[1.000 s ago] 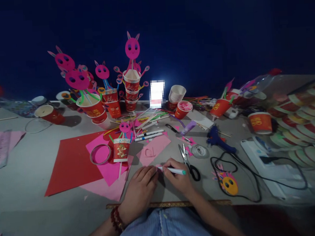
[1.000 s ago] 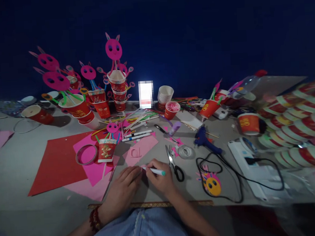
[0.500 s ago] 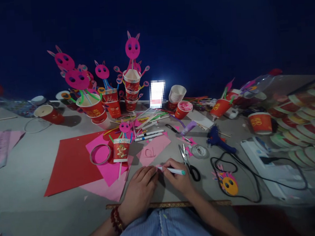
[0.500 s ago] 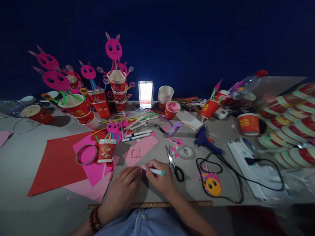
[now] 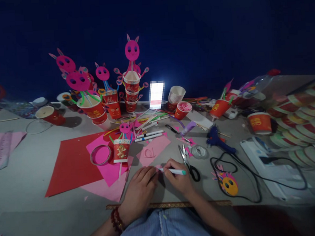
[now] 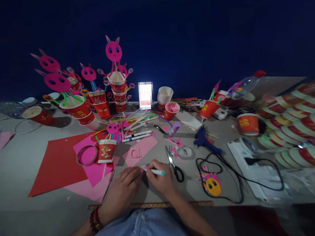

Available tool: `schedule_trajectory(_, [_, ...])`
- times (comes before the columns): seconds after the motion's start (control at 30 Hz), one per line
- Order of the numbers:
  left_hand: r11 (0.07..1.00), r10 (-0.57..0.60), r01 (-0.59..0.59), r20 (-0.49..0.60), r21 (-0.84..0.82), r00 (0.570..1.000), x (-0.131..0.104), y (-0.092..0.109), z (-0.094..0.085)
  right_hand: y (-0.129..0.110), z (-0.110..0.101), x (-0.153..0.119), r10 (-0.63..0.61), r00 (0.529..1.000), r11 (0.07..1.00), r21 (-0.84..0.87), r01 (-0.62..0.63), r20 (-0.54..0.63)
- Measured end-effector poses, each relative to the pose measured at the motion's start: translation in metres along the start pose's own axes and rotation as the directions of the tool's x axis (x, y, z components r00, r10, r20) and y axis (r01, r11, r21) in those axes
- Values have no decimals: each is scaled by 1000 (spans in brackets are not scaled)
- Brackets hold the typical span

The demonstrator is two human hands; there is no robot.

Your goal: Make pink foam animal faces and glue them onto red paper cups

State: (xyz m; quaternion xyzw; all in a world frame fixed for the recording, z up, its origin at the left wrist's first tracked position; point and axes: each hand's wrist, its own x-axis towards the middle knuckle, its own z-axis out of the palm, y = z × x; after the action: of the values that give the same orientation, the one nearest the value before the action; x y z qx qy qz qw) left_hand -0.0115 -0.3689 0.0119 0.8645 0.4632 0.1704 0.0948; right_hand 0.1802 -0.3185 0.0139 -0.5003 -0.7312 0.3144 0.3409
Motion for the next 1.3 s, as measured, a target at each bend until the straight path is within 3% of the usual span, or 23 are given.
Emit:
schedule_trajectory(0.93, [1000, -2, 2, 18, 6, 1000, 0, 1, -3, 5, 0, -3, 34, 995, 998, 48, -30, -90])
schedule_trajectory(1.3, [1000, 4, -4, -8, 6, 1000, 0, 0, 1, 1, 1, -1, 8, 1000, 1000, 27, -7, -9])
